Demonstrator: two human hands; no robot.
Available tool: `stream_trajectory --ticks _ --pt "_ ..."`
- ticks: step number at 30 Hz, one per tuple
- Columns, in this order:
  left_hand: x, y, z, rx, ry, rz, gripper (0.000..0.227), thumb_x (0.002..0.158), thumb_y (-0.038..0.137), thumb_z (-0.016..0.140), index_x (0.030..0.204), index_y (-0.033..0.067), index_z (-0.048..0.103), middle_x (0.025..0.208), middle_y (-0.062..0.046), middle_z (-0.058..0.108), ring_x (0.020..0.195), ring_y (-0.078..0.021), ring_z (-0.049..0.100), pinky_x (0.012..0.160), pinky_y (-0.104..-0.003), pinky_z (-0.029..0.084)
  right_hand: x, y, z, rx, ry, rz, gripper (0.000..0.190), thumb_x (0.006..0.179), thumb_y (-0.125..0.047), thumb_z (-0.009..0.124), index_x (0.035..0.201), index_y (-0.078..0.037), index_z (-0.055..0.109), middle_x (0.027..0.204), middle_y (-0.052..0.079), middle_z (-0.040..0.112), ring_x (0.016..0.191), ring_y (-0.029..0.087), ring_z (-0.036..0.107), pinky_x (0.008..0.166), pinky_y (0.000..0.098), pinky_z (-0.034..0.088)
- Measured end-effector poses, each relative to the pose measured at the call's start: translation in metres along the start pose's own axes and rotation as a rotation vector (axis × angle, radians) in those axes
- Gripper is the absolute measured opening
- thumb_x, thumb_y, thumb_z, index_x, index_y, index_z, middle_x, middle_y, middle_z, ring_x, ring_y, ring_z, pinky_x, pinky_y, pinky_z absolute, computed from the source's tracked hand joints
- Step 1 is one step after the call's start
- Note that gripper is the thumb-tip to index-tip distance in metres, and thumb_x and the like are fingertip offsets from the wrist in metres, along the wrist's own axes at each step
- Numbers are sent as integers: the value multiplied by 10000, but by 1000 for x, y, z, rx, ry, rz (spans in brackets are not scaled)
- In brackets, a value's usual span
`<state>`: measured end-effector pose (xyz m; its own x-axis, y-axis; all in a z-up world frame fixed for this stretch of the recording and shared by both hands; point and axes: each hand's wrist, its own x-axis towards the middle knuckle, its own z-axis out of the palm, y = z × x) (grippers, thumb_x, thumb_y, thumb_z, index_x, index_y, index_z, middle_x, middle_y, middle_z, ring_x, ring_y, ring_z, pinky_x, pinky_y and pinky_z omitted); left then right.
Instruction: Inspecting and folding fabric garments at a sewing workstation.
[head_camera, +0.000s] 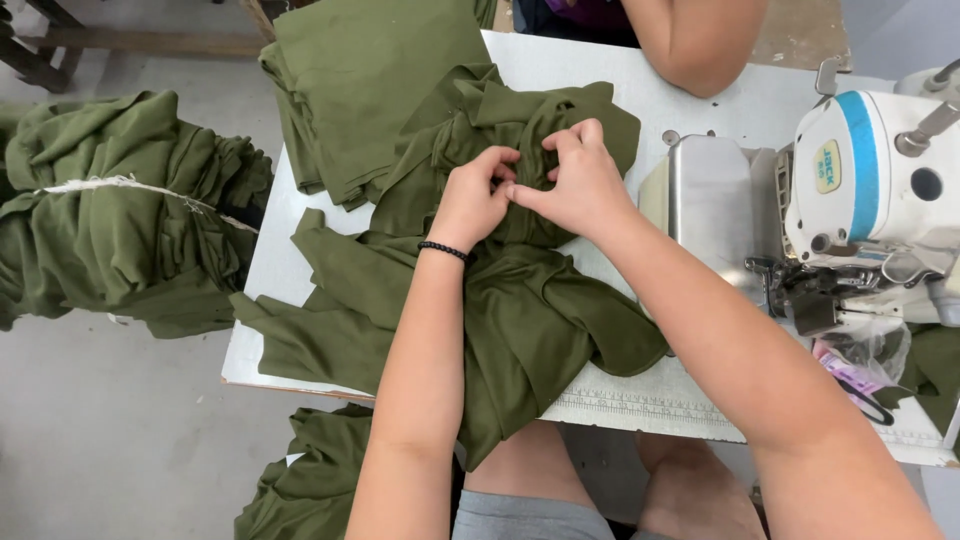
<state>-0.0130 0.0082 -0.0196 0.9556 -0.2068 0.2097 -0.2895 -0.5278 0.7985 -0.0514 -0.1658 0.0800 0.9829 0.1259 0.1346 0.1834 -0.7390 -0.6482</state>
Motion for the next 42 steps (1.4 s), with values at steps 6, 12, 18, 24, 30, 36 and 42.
stream_trajectory --ticks 6,12,18,24,30,36,42 --pt "6 -3 -2 -370 39 26 428 907 -40 604 1242 209 699 1020 -26 761 705 -75 594 702 -270 546 11 14 11 -42 -18 -7 586 727 -249 899 1109 110 640 1268 234 445 1064 398 696 923 479 606" --pt "-5 38 -10 -343 207 211 406 888 13 697 1249 197 701 1056 -1 770 779 -97 589 770 -266 515 23 45 8 79 213 -233 148 809 -21 659 916 68 709 1194 226 562 970 427 689 793 433 612" --pt "-14 68 -16 199 487 470 448 815 395 818 1189 185 689 1126 -2 655 1084 -236 575 945 -400 403 11 21 -14 607 146 -340 304 967 18 602 1243 -66 696 1086 110 705 1060 180 682 937 344 558" --pt "-9 52 3 -403 369 315 93 925 153 793 1009 149 753 879 5 740 865 -151 687 823 -306 537 17 21 -17 837 79 -235 263 1012 45 540 1255 -14 624 1057 120 735 976 123 682 905 321 584" --pt "1 28 6 -941 344 122 116 1096 187 513 1041 135 600 845 83 597 876 -22 530 854 -221 478 16 19 -31 652 29 -241 234 927 -25 728 1153 -85 721 728 7 657 720 32 555 697 221 512" --pt "-8 53 -15 -545 195 234 306 857 158 865 1072 153 649 992 2 741 983 -61 616 956 -303 477 19 32 -36 757 -194 -120 150 933 -39 709 1071 -87 747 946 36 767 892 69 670 858 275 591" --pt "1 25 -6 -987 162 189 59 954 69 635 963 34 682 952 -99 680 898 -137 634 862 -295 525 16 20 -39 921 -332 -166 234 945 15 695 1178 -1 683 1061 107 764 990 125 706 897 309 626"
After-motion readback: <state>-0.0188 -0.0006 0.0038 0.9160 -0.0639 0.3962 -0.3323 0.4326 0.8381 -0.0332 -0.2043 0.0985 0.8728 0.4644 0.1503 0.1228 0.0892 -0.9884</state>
